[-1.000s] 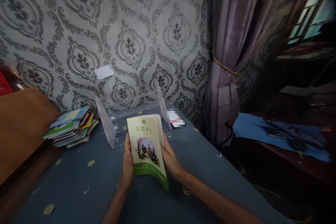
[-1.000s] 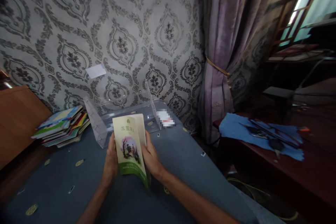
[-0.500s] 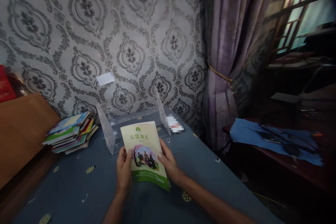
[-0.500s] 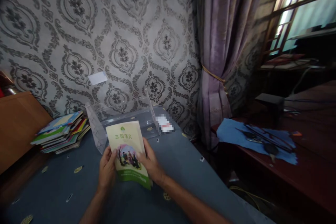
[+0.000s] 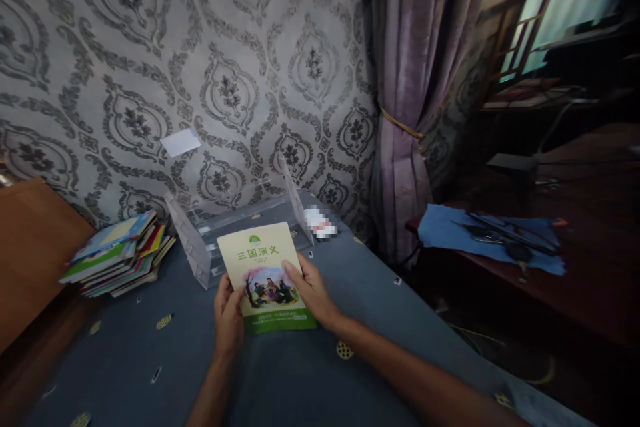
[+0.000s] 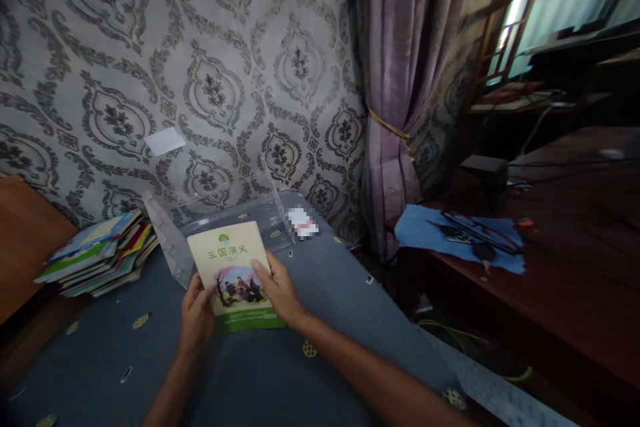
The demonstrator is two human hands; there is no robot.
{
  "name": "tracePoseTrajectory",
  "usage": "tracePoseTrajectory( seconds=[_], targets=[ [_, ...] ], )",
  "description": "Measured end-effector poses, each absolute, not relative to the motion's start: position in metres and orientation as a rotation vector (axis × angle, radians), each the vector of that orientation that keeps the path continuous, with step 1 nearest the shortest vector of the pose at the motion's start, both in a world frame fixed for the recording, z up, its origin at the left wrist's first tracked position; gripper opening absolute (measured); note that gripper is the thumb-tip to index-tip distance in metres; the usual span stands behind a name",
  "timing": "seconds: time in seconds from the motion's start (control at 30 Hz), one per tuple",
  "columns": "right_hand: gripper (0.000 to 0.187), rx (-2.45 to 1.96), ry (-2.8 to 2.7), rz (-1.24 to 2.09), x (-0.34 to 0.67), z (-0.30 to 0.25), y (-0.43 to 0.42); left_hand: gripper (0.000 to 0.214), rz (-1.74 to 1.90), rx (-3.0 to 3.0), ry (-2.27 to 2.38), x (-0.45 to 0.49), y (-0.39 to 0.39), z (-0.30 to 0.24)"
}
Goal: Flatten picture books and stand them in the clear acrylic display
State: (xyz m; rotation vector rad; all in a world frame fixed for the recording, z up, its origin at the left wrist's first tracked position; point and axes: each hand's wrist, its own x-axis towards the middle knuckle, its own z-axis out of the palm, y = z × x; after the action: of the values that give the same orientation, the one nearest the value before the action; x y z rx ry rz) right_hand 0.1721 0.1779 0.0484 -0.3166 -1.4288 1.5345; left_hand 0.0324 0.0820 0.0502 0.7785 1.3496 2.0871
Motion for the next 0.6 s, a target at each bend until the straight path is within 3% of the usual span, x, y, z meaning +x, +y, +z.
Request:
tracePoseTrajectory(
  seconds=[0.23, 0.6],
  targets=[
    [0.054, -0.344, -1.279, 1.772, 0.168, 0.043, 0.181, 0.044, 2.094, 0.720, 1.302, 0.034, 0.082, 0.049],
    [0.059, -0.347, -1.330, 1.786, 0.172, 0.049, 0.185, 0.046, 2.087, 0.487, 1.237, 0.039, 0.078, 0.038]
  ],
)
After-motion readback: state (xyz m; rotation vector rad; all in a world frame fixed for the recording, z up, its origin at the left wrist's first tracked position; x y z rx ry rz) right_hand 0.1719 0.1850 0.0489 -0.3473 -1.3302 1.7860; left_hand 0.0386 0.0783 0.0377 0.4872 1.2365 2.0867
